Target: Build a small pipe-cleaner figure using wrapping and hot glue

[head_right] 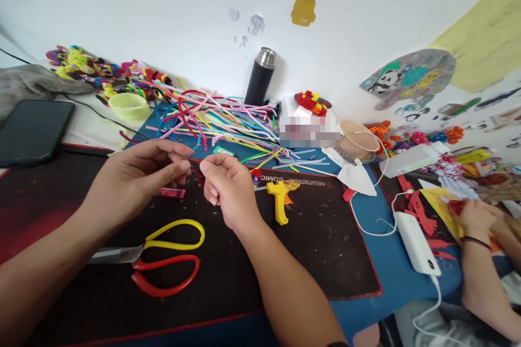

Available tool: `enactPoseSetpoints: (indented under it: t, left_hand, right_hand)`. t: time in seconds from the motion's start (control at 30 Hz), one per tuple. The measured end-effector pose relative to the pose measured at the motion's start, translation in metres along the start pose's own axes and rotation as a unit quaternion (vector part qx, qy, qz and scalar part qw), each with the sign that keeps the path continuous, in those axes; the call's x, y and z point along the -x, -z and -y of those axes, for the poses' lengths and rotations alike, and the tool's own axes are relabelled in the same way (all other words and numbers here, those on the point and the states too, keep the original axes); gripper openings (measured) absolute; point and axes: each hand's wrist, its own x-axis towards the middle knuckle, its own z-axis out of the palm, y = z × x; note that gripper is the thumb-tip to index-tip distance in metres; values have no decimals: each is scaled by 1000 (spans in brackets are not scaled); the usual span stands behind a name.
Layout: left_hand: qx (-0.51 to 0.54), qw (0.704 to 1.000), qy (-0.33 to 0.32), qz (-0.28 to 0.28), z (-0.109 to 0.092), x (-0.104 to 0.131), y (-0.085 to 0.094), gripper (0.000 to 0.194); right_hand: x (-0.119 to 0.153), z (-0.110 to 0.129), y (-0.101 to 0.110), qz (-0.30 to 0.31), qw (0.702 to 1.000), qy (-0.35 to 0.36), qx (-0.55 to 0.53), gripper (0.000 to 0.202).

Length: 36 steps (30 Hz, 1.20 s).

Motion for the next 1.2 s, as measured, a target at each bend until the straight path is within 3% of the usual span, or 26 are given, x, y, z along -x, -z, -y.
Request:
enactPoseSetpoints:
  t: [0.2, 0.53, 0.67, 0.9, 1.2]
  left_hand:
    - [-83, 996, -44, 2, 6, 4, -1, 19]
    - [-196, 975, -106, 2, 1, 4, 3, 15]
    - [-196, 978, -74, 3, -2, 4, 3, 20]
    - [-100, 994, 30, 18, -9, 0, 3, 28]
    - [-82, 995, 50, 39, -9, -1, 3, 30]
  right_hand:
    - [1, -2, 0, 25, 1000, -8, -8, 25]
    - [2, -1, -1, 33, 999, -8, -13, 25]
    - [2, -1, -1, 30, 1000, 0, 6, 26]
    - [3, 0, 0, 14, 996, 39, 74, 28]
    - [6, -6, 5, 17, 973, 104, 206, 27]
